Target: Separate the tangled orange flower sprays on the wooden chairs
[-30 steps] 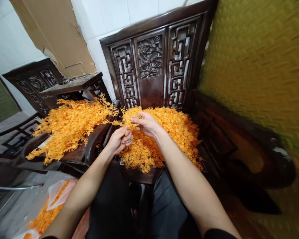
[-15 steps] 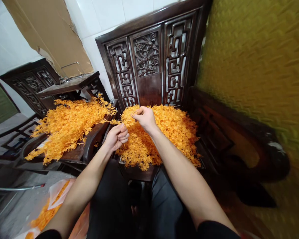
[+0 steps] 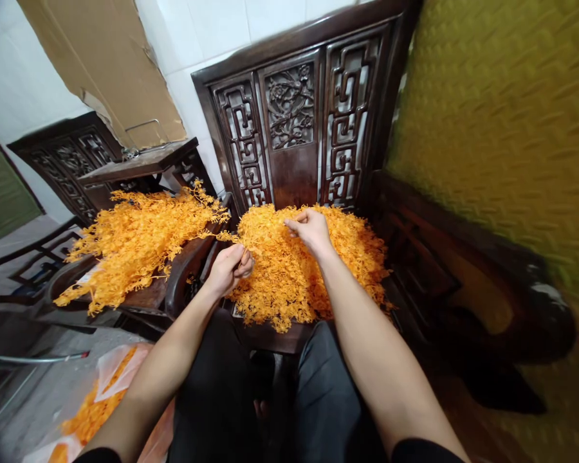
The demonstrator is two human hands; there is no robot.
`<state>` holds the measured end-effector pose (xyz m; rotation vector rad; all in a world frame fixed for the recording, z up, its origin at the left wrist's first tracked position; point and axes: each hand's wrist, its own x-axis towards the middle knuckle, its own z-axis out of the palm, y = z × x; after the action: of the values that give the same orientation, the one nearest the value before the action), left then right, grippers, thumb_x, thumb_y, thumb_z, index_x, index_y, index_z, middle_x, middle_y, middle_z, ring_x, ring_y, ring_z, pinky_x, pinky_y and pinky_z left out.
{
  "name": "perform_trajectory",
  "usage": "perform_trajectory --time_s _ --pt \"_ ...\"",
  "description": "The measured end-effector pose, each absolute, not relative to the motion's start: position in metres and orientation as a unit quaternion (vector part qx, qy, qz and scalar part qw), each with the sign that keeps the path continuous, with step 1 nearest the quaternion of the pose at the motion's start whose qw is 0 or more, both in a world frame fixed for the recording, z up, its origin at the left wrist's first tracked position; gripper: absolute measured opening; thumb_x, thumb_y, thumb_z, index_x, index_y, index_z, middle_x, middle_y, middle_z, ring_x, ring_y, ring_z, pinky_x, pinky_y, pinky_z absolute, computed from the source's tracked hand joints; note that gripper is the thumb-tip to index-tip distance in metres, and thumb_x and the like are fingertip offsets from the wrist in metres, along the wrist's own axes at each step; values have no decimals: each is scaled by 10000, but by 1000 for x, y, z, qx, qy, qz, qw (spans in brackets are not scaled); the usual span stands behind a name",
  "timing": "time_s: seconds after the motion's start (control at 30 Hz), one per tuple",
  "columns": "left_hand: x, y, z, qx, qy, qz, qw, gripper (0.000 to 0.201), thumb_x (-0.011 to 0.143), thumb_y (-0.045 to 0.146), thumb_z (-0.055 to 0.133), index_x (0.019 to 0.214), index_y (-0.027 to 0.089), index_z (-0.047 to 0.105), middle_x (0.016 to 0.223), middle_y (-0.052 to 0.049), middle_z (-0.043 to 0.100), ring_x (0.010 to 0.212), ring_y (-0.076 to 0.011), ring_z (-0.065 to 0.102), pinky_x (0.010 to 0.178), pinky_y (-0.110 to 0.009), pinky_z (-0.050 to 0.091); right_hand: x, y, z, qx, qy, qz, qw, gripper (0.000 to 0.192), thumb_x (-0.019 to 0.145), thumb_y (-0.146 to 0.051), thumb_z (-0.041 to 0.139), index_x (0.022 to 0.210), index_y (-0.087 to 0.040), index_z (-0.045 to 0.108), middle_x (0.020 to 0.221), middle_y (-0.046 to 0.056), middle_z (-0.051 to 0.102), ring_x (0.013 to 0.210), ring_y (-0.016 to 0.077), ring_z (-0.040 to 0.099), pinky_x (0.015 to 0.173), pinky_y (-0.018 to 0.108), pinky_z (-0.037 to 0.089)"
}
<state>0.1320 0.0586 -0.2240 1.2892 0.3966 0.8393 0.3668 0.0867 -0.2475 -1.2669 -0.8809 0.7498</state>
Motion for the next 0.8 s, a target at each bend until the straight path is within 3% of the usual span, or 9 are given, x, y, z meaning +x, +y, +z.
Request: perform_trajectory --time_s 0.1,0.23,0.3,0.43,0.53,0.63,0.8 --pt "130 59 -226 591 183 386 684 475 916 568 653 706 173 493 512 63 365 471 -69 300 495 -227 220 367 85 -244 -582 -416 281 640 365 635 -306 875 633 -221 520 626 15 651 600 188 634 583 324 537" --pt "130 61 -228 612 188 387 664 460 936 554 632 719 171 500 523 58 386 479 -72 328 499 -233 228 364 71 -224 -592 -509 127 612 300 652 -226 867 657 -221 567 1026 86 755 1063 289 687 964 440 533" --pt "132 63 -229 604 192 388 669 465 929 562 637 718 173 491 523 63 383 467 -66 308 490 -229 225 358 63 -213 -541 -525 185 631 334 664 -287 883 648 -217 556 1062 101 758 1122 303 682 973 454 537" --pt "134 65 -228 576 210 390 687 492 892 596 663 714 180 470 511 76 370 440 -51 254 462 -210 190 338 53 -201 -411 -482 432 642 523 541 -445 960 646 -201 511 902 86 749 864 247 730 701 391 614" --pt "134 67 -228 576 222 381 688 504 875 612 673 718 181 463 500 81 369 434 -46 250 451 -196 179 325 51 -201 -398 -450 492 630 596 427 -445 1000 656 -193 511 805 32 707 710 185 689 612 358 615" --pt "133 68 -229 583 232 372 684 508 869 620 675 725 183 460 501 83 370 434 -45 256 444 -191 190 318 52 -203 -429 -474 454 621 562 457 -441 984 651 -191 520 758 9 674 664 161 652 600 333 583" --pt "135 60 -226 571 241 355 699 526 857 615 694 690 191 432 486 97 312 415 -35 201 420 -189 145 322 66 -211 -558 -559 230 569 369 616 -284 859 572 -200 502 577 -29 562 586 137 544 580 285 434"
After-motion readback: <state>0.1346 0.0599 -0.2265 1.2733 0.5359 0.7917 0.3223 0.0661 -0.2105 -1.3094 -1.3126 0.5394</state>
